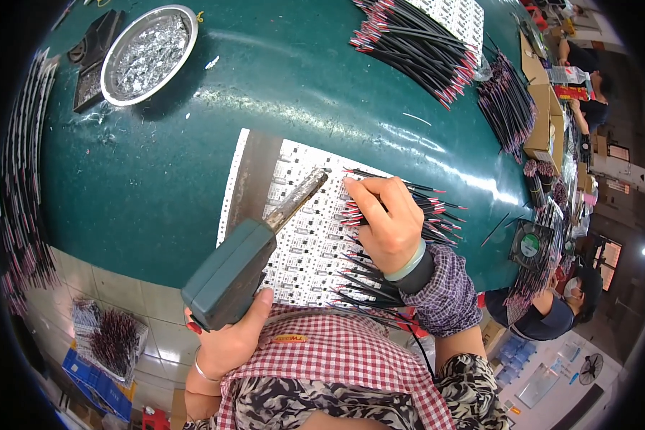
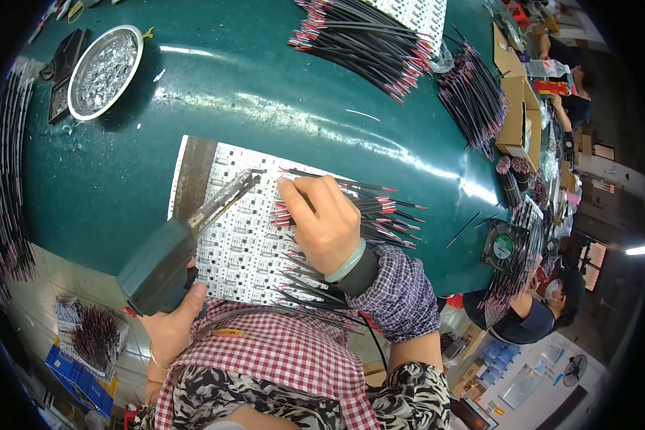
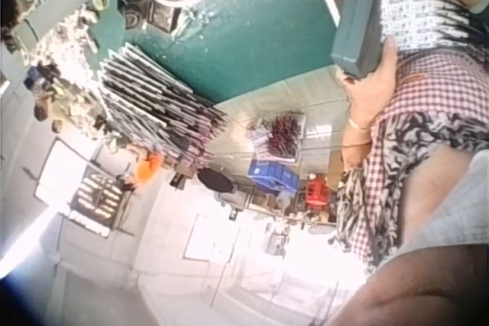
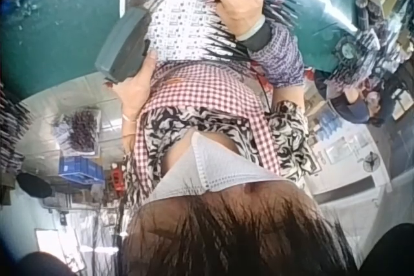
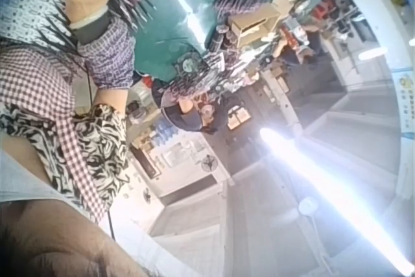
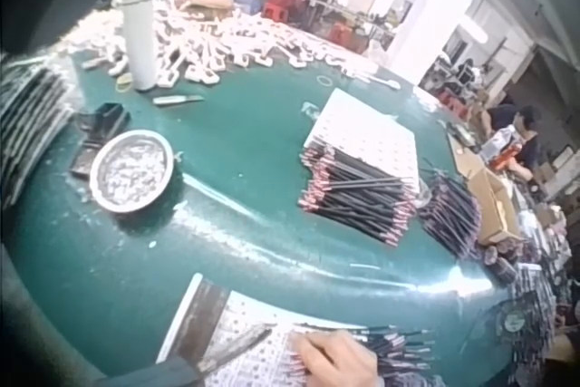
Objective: The person solders wires onto LED strips using a soldering iron and a reel of solder.
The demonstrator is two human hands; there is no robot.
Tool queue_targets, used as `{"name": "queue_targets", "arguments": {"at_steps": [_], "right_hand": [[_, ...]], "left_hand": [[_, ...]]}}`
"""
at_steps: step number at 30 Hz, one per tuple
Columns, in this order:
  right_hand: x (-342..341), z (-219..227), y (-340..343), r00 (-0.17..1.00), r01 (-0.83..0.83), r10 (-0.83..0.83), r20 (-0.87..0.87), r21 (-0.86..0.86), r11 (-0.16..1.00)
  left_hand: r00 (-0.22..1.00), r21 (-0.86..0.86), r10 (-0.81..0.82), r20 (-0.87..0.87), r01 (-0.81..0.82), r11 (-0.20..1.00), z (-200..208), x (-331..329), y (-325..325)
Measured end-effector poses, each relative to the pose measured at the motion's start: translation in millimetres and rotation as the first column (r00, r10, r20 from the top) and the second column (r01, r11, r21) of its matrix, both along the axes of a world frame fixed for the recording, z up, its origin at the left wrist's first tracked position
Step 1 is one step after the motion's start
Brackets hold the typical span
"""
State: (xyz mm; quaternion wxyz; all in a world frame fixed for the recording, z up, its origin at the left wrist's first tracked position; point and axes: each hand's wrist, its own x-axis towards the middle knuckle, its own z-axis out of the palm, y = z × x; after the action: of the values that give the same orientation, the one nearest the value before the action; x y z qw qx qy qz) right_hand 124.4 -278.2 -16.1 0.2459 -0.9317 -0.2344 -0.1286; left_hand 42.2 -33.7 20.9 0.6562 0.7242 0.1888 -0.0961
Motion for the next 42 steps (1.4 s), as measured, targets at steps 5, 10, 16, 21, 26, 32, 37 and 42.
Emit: {"name": "queue_targets", "arguments": {"at_steps": [5,10,16,21,26,32,37,42], "right_hand": [[1,0,-1,0.998,-0.036,0.038,0.040,-0.046,0.998],[2,-1,0,0.997,-0.063,0.065,0.052,-0.050,0.997],[2,0,1,0.997,-0.053,0.056,0.046,-0.060,0.997],[3,1,2,0.997,-0.051,0.053,0.054,-0.054,0.997],[2,-1,1,0.999,-0.036,0.037,0.031,-0.053,0.998],[2,-2,-1,0.999,-0.030,0.030,-0.014,0.012,0.999],[5,-2,0,0.999,-0.026,0.025,0.046,0.008,1.000],[5,-3,-1,0.998,-0.029,0.029,0.053,0.002,1.000]], "left_hand": [[0.998,0.047,-0.053,0.023,0.052,0.998,-3,-3,1],[0.987,0.130,-0.126,0.096,0.113,0.985,-12,-3,2],[0.976,0.065,-0.167,0.138,0.159,0.985,-9,5,0],[0.960,0.144,-0.276,0.048,0.267,0.953,0,8,4],[0.971,0.134,-0.214,0.112,0.198,0.971,-6,1,3],[0.983,0.110,-0.152,0.102,0.140,0.984,-7,-2,2],[0.950,0.151,-0.257,0.175,0.232,0.961,-6,4,4],[0.961,0.135,-0.269,0.058,0.259,0.956,-1,4,4]]}}
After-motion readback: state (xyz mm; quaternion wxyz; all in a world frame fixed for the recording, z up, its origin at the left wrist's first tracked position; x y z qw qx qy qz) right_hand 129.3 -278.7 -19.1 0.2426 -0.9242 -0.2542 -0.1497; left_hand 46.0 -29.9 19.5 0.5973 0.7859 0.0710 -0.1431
